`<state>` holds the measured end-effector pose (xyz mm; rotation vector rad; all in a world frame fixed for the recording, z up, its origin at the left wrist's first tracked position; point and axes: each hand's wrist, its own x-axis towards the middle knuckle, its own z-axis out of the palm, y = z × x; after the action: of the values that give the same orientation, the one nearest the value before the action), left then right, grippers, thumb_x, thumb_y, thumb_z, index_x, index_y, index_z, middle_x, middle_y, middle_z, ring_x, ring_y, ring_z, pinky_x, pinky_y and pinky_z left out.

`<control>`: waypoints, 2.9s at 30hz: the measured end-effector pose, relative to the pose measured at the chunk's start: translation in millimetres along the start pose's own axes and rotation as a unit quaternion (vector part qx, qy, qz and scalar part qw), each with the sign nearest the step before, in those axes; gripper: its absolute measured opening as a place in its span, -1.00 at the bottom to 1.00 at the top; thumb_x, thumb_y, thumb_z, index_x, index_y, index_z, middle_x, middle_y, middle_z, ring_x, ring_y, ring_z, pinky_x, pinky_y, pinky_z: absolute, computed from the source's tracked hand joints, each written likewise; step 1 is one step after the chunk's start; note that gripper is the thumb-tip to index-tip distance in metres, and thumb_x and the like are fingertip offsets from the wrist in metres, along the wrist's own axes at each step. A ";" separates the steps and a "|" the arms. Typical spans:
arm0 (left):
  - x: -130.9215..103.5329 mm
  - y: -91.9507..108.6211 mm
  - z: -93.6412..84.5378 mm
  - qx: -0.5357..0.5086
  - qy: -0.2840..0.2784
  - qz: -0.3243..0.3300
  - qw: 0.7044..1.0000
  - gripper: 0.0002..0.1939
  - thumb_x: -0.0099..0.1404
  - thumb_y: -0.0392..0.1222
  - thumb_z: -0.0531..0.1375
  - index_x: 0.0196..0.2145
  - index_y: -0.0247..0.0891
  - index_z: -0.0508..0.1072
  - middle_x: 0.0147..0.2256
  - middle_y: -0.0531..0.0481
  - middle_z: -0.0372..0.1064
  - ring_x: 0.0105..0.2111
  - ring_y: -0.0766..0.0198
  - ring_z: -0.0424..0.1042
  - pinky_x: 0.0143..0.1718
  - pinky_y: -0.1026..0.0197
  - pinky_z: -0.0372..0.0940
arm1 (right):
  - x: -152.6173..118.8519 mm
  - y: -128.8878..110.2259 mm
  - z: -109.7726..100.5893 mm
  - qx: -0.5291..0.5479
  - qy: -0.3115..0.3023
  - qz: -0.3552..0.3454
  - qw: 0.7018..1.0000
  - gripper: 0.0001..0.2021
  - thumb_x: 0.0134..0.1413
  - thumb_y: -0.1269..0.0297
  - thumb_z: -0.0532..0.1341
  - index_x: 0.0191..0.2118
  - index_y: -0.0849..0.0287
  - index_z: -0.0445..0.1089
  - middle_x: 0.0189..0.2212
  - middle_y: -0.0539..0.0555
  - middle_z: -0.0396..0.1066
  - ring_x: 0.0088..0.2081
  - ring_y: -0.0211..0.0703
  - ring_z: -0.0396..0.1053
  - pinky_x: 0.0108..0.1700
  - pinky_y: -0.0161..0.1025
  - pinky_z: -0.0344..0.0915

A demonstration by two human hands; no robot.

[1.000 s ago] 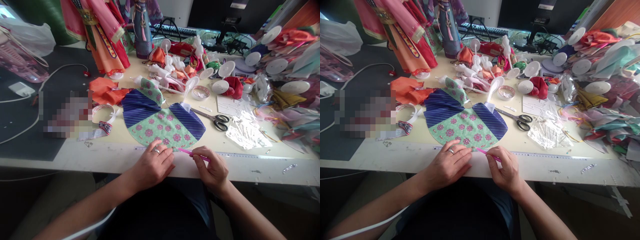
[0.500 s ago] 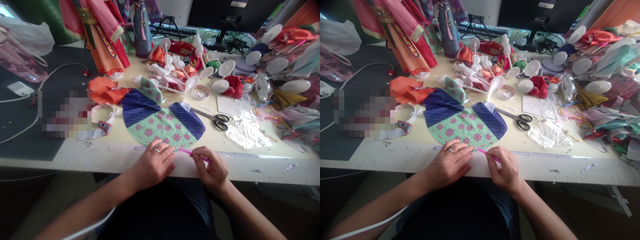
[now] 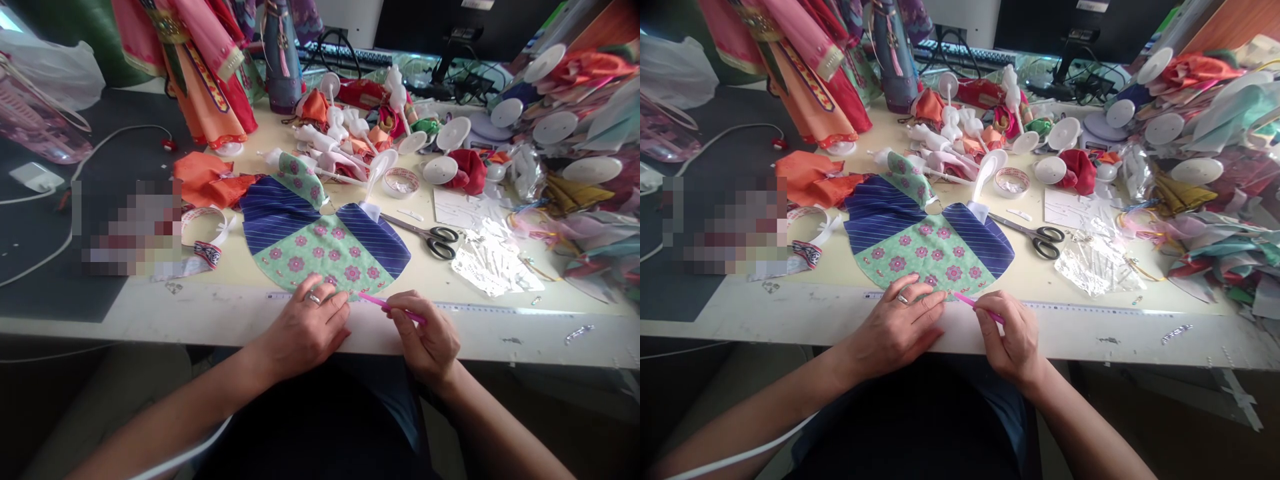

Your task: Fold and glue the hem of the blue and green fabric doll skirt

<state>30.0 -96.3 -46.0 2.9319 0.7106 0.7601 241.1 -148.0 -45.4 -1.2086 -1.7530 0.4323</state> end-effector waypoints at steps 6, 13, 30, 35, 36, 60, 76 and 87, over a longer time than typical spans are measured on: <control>-1.3 -1.0 -1.0 -0.004 0.007 -0.002 1.000 -0.76 0.32 -0.21 0.12 -0.14 -0.42 0.43 -0.08 -0.21 0.46 -0.06 0.00 0.36 0.09 -0.18 0.19 | -1.8 2.0 1.9 0.022 0.028 -0.004 0.999 -0.77 0.11 0.60 0.12 -0.16 0.18 0.32 -0.37 0.07 0.37 -0.37 -0.20 0.34 -0.35 -0.20 0.30; -4.4 -2.6 -0.2 0.003 0.033 -0.004 0.999 -0.78 0.30 -0.23 0.14 -0.16 -0.42 0.45 -0.10 -0.20 0.49 -0.07 0.00 0.39 0.08 -0.16 0.20 | -1.4 1.4 2.2 0.020 0.038 -0.010 0.999 -0.75 0.08 0.62 0.12 -0.17 0.17 0.32 -0.37 0.06 0.37 -0.38 -0.22 0.35 -0.35 -0.22 0.31; -2.2 -3.4 1.4 -0.016 0.019 0.005 1.000 -0.75 0.30 -0.26 0.15 -0.11 -0.44 0.44 -0.04 -0.20 0.46 -0.01 -0.07 0.35 0.09 -0.21 0.17 | 2.5 -1.2 3.5 -0.015 0.036 -0.016 0.999 -0.82 0.14 0.54 0.11 -0.18 0.16 0.31 -0.42 0.06 0.37 -0.38 -0.18 0.35 -0.36 -0.20 0.31; -2.9 -3.3 3.1 -0.011 0.025 0.006 1.000 -0.77 0.30 -0.26 0.16 -0.12 -0.44 0.44 -0.06 -0.19 0.47 -0.03 -0.05 0.37 0.08 -0.20 0.18 | 3.4 -1.9 3.4 -0.021 0.032 -0.017 0.999 -0.84 0.15 0.53 0.11 -0.20 0.16 0.30 -0.43 0.06 0.37 -0.39 -0.18 0.34 -0.36 -0.20 0.31; -3.1 -3.4 3.3 -0.012 0.024 0.006 1.000 -0.77 0.30 -0.26 0.15 -0.12 -0.45 0.44 -0.07 -0.19 0.47 -0.04 -0.05 0.37 0.08 -0.20 0.18 | 3.6 -2.0 3.5 -0.021 0.031 -0.018 0.999 -0.84 0.15 0.53 0.11 -0.20 0.16 0.30 -0.43 0.06 0.37 -0.39 -0.19 0.34 -0.36 -0.20 0.31; -2.8 -4.3 3.8 -0.018 0.029 0.013 0.999 -0.76 0.29 -0.30 0.15 -0.11 -0.47 0.44 -0.09 -0.22 0.48 -0.08 -0.03 0.39 0.05 -0.21 0.22 | 5.4 -6.7 3.8 -0.032 0.028 -0.011 0.999 -0.88 0.15 0.48 0.10 -0.24 0.15 0.32 -0.45 0.07 0.39 -0.40 -0.16 0.37 -0.38 -0.20 0.33; -4.1 -3.9 3.6 -0.023 0.024 0.013 0.999 -0.76 0.29 -0.29 0.15 -0.10 -0.43 0.45 -0.09 -0.22 0.47 -0.07 0.00 0.39 0.07 -0.17 0.22 | 79.9 50.3 -57.0 -0.133 0.208 0.035 0.968 -0.94 0.16 0.30 0.18 -0.31 0.13 0.37 -0.51 -0.05 0.41 -0.49 -0.27 0.40 -0.40 -0.27 0.34; -5.7 -4.1 3.9 -0.017 0.026 0.015 0.999 -0.76 0.28 -0.30 0.16 -0.11 -0.45 0.45 -0.08 -0.25 0.46 -0.04 -0.01 0.38 0.09 -0.17 0.20 | 92.8 151.5 -147.0 -0.331 0.309 0.222 0.863 -0.82 0.13 0.28 0.03 -0.31 0.25 0.31 -0.47 0.19 0.42 -0.45 -0.16 0.33 -0.29 -0.17 0.23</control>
<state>25.7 -94.8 -52.6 2.9086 0.6508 0.8439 438.4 -29.3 -33.2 -1.9851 -1.0556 -0.3346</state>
